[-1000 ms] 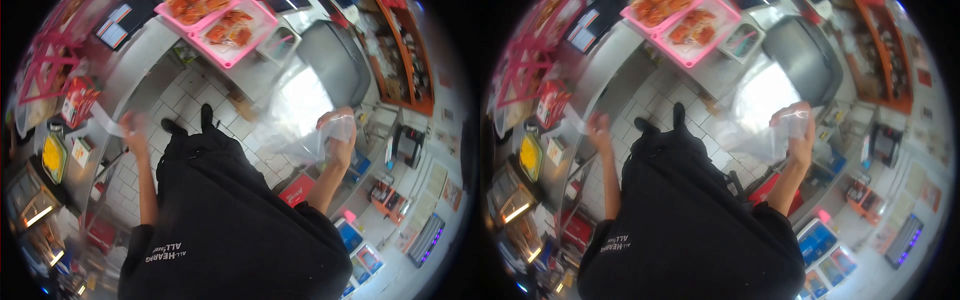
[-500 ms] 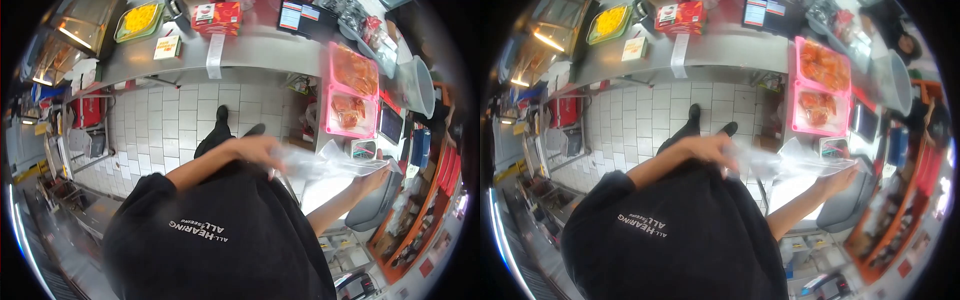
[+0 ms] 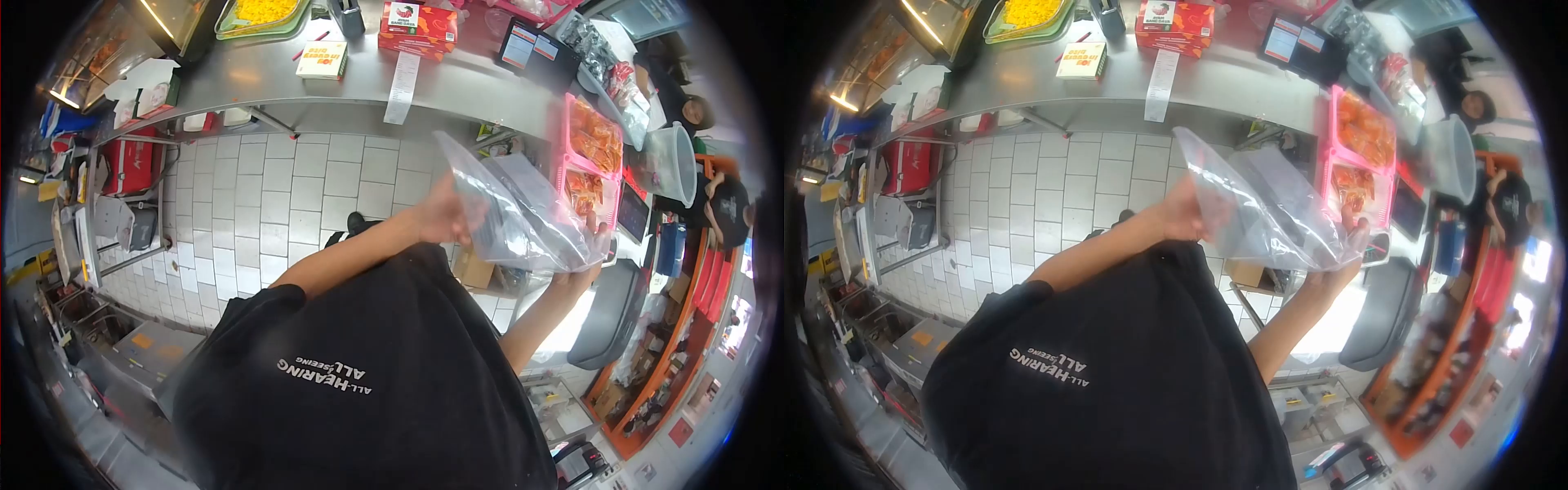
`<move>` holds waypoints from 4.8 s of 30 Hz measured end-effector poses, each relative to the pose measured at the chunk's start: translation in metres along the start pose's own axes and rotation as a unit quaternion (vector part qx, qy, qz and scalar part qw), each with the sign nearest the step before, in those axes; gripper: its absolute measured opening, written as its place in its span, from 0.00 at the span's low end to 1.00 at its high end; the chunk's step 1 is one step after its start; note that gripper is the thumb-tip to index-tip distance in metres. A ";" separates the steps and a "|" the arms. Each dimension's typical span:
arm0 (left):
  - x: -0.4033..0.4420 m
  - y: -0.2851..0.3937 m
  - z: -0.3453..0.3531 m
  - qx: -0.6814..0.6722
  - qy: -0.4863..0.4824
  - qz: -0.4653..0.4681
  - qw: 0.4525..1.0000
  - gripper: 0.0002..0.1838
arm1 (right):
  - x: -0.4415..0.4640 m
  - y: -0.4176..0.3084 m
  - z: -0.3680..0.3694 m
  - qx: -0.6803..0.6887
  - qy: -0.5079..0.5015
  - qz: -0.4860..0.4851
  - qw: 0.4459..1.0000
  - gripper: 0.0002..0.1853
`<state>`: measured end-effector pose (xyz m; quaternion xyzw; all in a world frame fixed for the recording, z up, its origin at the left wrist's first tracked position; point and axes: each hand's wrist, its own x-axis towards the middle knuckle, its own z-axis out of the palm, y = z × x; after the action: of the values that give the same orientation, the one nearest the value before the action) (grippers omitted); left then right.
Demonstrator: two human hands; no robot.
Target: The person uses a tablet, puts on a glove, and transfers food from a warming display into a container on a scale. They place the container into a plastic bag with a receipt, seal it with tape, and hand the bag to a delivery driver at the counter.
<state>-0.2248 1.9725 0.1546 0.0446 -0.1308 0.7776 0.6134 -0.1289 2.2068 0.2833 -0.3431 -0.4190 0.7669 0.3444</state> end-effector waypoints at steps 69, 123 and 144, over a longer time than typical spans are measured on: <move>-0.073 -0.014 0.037 0.796 0.293 0.094 0.522 0.19 | -0.125 0.164 0.006 -0.145 -0.238 0.106 0.955 0.12; 0.187 0.191 0.065 0.950 0.227 0.110 0.184 0.15 | 0.238 0.050 0.137 -0.555 -0.184 -0.292 0.757 0.15; -0.002 0.191 0.038 0.392 0.331 -0.006 0.858 0.28 | 0.165 0.068 -0.006 0.017 -0.416 0.301 0.858 0.13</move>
<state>-0.4118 1.9196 0.1624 0.0217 0.3958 0.7301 0.5566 -0.2271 2.3160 0.1816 -0.0953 -0.3865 0.9115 -0.1033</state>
